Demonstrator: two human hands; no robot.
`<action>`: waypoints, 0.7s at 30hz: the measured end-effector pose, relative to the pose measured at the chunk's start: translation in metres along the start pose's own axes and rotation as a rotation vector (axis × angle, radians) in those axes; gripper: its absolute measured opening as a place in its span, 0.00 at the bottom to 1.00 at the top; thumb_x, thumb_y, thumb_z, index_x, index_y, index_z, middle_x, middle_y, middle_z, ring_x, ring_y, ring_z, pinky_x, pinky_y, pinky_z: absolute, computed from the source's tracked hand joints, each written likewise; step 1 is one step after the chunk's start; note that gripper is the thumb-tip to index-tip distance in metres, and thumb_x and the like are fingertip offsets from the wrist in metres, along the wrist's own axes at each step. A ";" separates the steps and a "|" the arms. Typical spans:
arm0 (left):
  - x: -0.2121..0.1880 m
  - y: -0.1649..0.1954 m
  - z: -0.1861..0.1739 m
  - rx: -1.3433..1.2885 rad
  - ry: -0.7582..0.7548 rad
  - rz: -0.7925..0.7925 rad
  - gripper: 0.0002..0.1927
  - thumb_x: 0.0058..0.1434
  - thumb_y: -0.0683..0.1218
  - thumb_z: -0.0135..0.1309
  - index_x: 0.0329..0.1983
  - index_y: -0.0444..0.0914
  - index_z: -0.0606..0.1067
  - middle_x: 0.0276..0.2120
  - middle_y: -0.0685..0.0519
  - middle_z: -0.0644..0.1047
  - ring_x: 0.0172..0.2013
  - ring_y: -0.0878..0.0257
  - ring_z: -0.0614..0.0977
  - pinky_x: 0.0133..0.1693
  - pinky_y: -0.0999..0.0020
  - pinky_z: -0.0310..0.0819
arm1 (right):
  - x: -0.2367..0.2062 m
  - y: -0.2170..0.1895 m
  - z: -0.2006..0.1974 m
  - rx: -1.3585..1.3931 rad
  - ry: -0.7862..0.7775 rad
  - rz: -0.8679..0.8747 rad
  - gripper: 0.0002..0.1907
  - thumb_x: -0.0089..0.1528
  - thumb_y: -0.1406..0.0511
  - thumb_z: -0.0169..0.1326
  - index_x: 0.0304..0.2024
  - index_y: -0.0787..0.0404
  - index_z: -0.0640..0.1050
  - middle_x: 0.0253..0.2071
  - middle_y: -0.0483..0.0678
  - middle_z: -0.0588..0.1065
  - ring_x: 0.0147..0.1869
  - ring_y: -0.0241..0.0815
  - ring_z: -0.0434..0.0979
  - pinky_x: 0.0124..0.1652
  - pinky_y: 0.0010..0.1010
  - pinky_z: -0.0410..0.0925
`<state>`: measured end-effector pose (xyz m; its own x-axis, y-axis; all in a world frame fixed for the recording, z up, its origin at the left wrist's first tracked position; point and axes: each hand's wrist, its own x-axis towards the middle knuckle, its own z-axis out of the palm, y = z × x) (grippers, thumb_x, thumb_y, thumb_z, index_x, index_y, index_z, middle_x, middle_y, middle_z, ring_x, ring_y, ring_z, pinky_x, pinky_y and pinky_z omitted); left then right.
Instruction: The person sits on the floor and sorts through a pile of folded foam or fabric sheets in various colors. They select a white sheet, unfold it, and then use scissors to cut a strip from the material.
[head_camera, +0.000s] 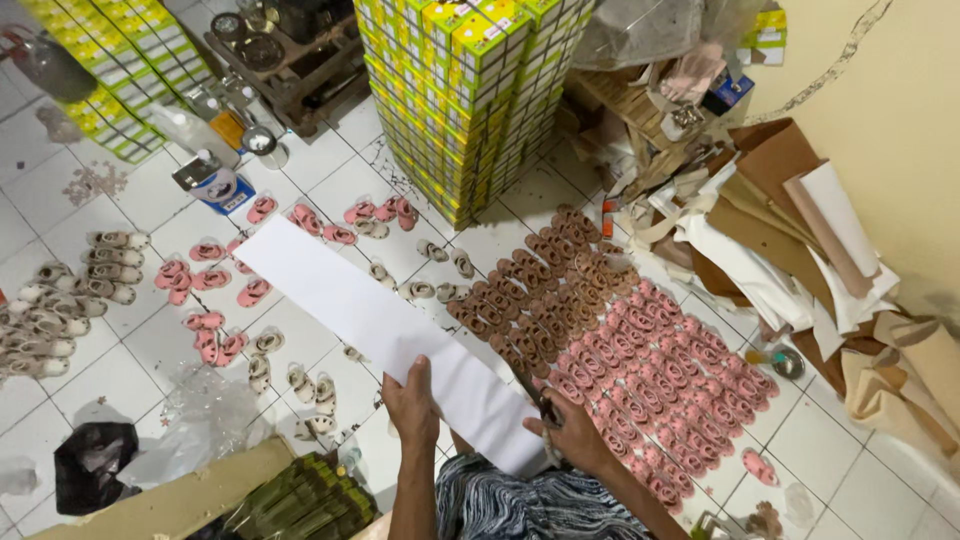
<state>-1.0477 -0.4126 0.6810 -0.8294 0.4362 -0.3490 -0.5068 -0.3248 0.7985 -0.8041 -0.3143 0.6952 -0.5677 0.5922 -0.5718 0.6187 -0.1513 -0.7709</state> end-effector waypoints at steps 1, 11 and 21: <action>0.004 0.002 -0.004 0.028 0.016 -0.004 0.15 0.65 0.39 0.53 0.54 0.29 0.71 0.44 0.50 0.78 0.41 0.66 0.79 0.44 0.71 0.76 | -0.002 -0.002 0.005 0.033 0.002 0.034 0.29 0.59 0.53 0.63 0.55 0.64 0.75 0.27 0.46 0.69 0.29 0.40 0.70 0.33 0.34 0.66; 0.027 0.038 -0.033 0.141 0.016 0.015 0.14 0.64 0.43 0.59 0.47 0.29 0.73 0.40 0.50 0.79 0.38 0.66 0.79 0.41 0.70 0.76 | 0.004 -0.021 0.027 -0.313 0.316 -0.195 0.21 0.58 0.53 0.63 0.46 0.59 0.78 0.30 0.44 0.76 0.28 0.40 0.75 0.28 0.35 0.68; 0.017 0.015 -0.012 0.535 -0.155 -0.298 0.21 0.60 0.46 0.60 0.51 0.28 0.73 0.38 0.46 0.80 0.34 0.59 0.81 0.34 0.62 0.77 | -0.041 -0.006 0.016 -0.284 0.616 0.007 0.22 0.56 0.54 0.67 0.44 0.61 0.79 0.32 0.52 0.79 0.33 0.47 0.80 0.35 0.40 0.71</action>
<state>-1.0725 -0.4198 0.6813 -0.6069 0.5728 -0.5509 -0.4895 0.2768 0.8269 -0.7931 -0.3498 0.7185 -0.2020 0.9475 -0.2480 0.7877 0.0067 -0.6161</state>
